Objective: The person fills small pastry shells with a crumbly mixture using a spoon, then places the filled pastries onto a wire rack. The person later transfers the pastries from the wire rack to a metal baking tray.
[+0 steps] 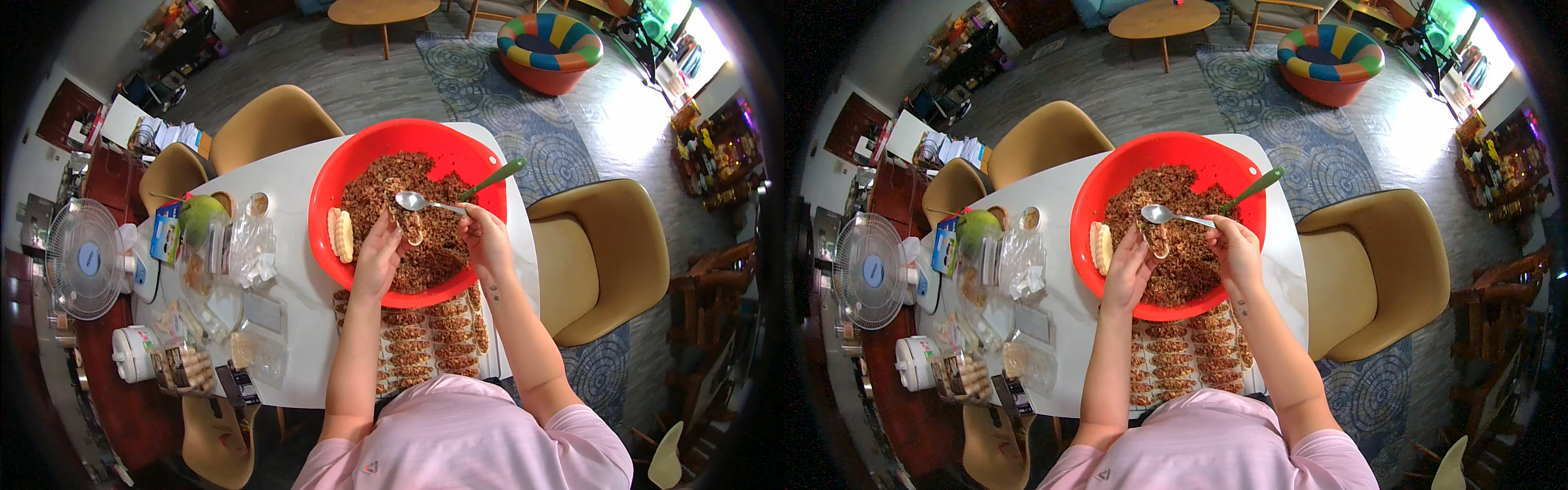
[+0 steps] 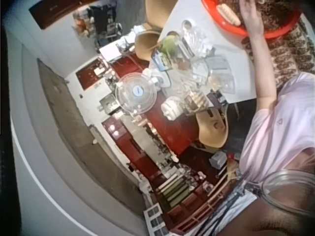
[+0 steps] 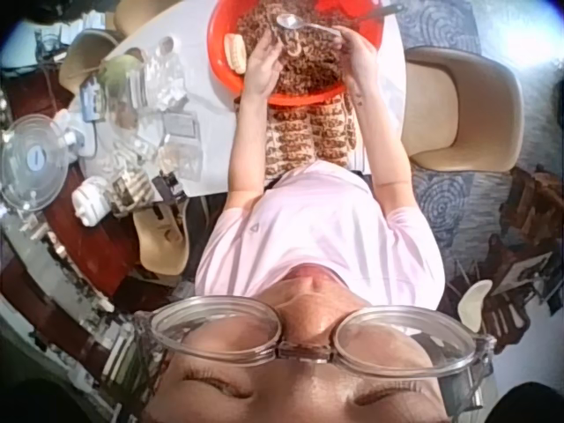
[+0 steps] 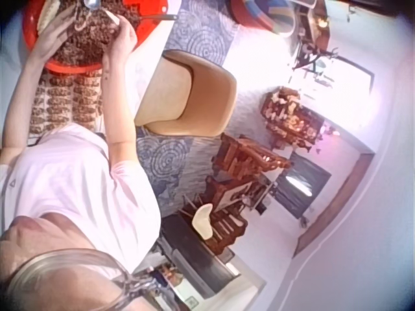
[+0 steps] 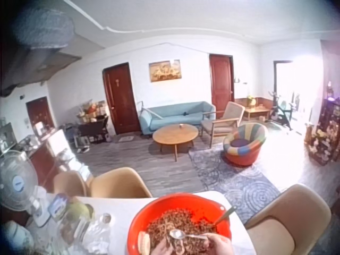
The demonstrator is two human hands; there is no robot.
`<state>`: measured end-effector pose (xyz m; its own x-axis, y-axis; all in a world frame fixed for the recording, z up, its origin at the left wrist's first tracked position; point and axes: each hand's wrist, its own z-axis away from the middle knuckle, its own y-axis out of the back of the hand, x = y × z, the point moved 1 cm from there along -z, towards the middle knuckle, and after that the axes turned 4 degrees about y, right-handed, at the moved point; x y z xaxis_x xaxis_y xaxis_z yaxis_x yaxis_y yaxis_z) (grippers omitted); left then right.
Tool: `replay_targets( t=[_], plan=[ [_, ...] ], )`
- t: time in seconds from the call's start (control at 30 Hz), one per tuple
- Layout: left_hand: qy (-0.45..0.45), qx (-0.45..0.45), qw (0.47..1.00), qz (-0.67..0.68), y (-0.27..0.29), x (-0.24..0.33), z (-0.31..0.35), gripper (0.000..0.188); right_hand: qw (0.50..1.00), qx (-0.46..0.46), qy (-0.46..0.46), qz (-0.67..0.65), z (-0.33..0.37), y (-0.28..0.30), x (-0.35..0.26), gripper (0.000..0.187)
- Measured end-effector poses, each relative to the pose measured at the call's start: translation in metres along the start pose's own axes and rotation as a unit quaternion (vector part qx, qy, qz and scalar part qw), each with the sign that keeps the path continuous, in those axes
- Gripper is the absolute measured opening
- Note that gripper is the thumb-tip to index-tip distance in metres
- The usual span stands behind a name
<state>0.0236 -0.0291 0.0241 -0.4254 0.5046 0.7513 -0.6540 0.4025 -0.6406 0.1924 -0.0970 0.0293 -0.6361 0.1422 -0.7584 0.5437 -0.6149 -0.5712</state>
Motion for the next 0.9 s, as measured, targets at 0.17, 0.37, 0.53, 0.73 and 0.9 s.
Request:
replay_targets(
  t=[0.17, 0.37, 0.53, 0.73, 0.9],
  plan=[
    [-0.006, 0.005, 0.999, -0.04, 0.009, -0.005, -0.001, 0.05, 0.997, -0.007, 0.059, 0.041, -0.007, -0.003, -0.006, 0.019],
    [-0.015, 0.041, 0.992, -0.119, 0.02, -0.016, -0.003, 0.054, 0.976, -0.056, 0.146, 0.152, 0.001, -0.036, -0.024, 0.02],
    [-0.005, 0.012, 0.998, -0.056, 0.016, -0.011, 0.001, 0.051, 0.993, -0.019, 0.097, 0.056, -0.027, -0.021, -0.029, 0.017],
    [0.014, -0.082, 0.995, 0.048, 0.011, 0.0, 0.005, 0.047, 0.975, -0.031, -0.171, -0.141, -0.049, 0.002, -0.004, 0.017],
    [0.024, -0.075, 0.994, 0.075, 0.012, -0.003, 0.006, 0.043, 0.967, -0.041, -0.187, -0.17, -0.047, 0.007, 0.001, 0.017]
  ],
)
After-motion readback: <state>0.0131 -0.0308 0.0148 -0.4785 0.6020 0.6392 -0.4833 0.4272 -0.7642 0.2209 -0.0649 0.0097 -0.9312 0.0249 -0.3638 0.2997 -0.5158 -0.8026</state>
